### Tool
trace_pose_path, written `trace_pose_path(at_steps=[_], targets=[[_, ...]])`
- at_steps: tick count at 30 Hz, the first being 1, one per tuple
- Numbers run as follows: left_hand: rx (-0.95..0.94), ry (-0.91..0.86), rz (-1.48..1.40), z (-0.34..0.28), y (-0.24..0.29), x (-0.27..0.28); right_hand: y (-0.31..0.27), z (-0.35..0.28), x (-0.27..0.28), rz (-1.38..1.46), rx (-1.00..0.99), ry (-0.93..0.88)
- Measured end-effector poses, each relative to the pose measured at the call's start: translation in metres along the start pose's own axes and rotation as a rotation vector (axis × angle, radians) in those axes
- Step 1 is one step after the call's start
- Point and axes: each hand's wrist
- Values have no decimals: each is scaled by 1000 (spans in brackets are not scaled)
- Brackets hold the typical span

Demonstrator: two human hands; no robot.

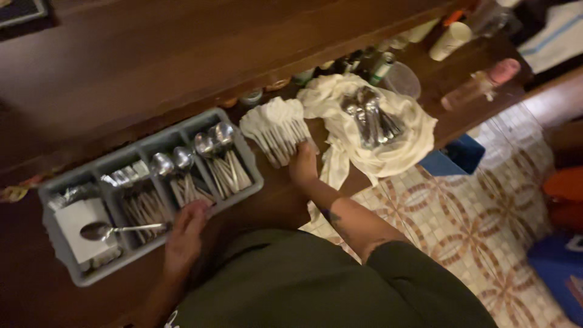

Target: The person polishes spoons and forks using a white cloth and places them back into a divided plastic organizer.

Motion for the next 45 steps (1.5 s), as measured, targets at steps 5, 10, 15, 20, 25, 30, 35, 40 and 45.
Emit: trace_pose_path(at_steps=[5,10,15,20,25,30,35,40,45], targets=[[-24,246,62,-43,4,23,-9,14,-24,-97,40,125],[156,271,59,-65,27,45,-15,15,-32,-351,-8,195],[88,322,65,-74,17,62,-19,13,-20,-362,45,277],[-99,348,4,-76,-25,100,-55,6,-3,-396,27,367],[-200,475,310,-60,-59,136,-101,-5,-6,-150,178,172],[-159,479,145,-60,-49,149,-191,-43,-18,-179,511,-16],[-312,427,200,-63,-16,149,-260,-56,-42,-312,472,-320],[-237,376,124,-77,-6,162,-262,-51,-75,-248,424,-265],[-339,431,318,-73,-4,178,-250,-53,-81,-168,337,-100]])
Point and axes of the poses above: each hand's wrist, its own z-axis towards the middle knuckle, its own x-axis out of the back of the hand, y = z × x, and after that the axes turned 1 degree about -z, right-handed
